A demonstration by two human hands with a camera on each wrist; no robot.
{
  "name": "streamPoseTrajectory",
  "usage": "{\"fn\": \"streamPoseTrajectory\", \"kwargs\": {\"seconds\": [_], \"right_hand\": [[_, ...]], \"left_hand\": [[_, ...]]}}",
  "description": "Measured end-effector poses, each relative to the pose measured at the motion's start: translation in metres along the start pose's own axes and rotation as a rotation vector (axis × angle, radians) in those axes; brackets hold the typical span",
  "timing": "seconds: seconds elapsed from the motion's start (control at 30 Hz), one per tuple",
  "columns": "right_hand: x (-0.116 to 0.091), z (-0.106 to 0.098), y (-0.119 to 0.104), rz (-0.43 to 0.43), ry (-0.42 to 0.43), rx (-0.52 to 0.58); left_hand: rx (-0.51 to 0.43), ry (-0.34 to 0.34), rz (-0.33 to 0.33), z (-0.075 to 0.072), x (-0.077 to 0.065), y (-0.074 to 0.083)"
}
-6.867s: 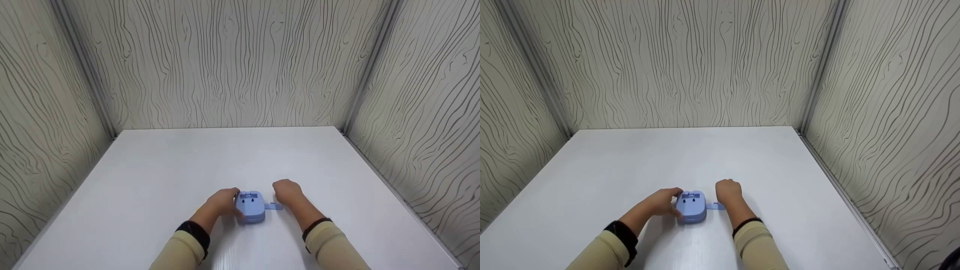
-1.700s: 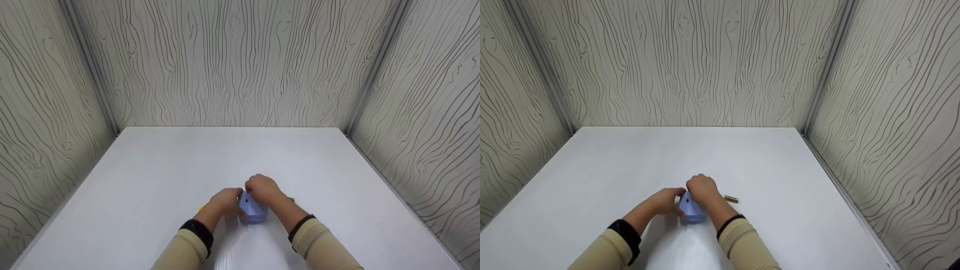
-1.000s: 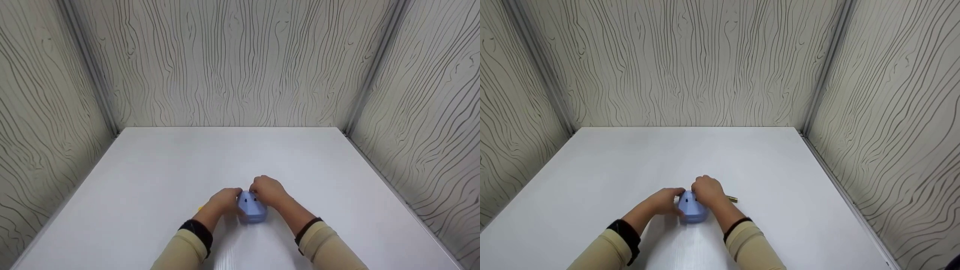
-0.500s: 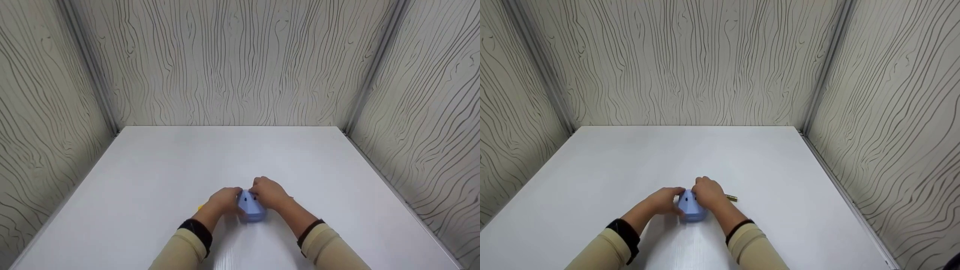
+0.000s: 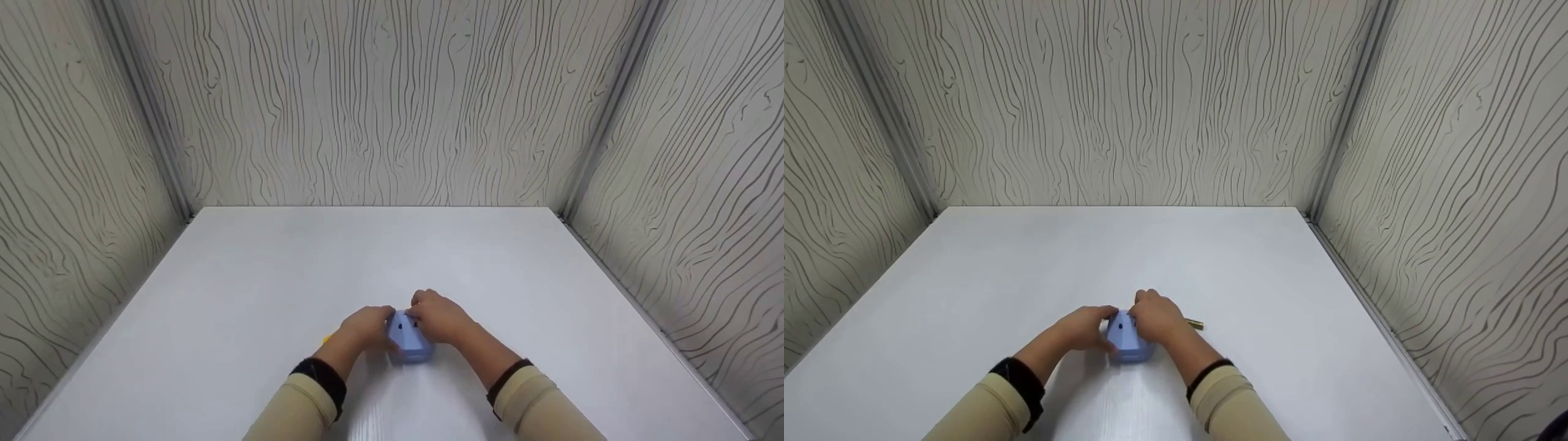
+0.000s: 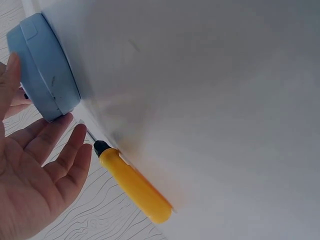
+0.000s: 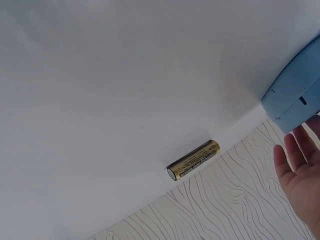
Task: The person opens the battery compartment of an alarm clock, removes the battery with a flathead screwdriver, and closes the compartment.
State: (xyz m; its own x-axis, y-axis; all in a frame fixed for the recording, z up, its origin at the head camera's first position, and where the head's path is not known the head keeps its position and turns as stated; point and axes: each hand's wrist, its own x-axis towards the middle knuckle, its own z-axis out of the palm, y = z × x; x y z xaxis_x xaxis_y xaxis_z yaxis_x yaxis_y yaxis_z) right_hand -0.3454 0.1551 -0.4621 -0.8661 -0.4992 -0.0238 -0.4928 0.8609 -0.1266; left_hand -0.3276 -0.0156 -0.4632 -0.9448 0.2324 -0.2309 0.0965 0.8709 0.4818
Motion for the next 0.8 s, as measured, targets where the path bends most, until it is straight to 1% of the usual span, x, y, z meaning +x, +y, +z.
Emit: {"fn": "streamPoseTrajectory", "kwargs": {"seconds": [0.2,0.37,0.47,0.57,0.7,0.8], "right_hand": [[-0.006,-0.002,0.007,-0.07,-0.029,0.056],[-0.012,0.002,0.011,-0.094,-0.039,0.054],[-0.014,0.006,0.011,-0.091,-0.05,0.05],[-0.015,0.008,0.011,-0.069,-0.062,0.066],[-0.015,0.009,0.011,-0.038,-0.068,0.093],[-0.015,0.01,0.01,-0.038,-0.068,0.095]], "left_hand": [[0.035,0.029,0.047,0.0,-0.001,-0.002],[0.041,0.045,0.086,0.003,-0.001,-0.005],[0.031,0.045,0.088,0.003,0.0,-0.005],[0.025,0.037,0.084,0.004,0.0,-0.005],[0.003,0.017,0.092,0.004,-0.001,-0.006],[0.0,-0.004,0.103,0.003,-0.003,-0.008]]}}
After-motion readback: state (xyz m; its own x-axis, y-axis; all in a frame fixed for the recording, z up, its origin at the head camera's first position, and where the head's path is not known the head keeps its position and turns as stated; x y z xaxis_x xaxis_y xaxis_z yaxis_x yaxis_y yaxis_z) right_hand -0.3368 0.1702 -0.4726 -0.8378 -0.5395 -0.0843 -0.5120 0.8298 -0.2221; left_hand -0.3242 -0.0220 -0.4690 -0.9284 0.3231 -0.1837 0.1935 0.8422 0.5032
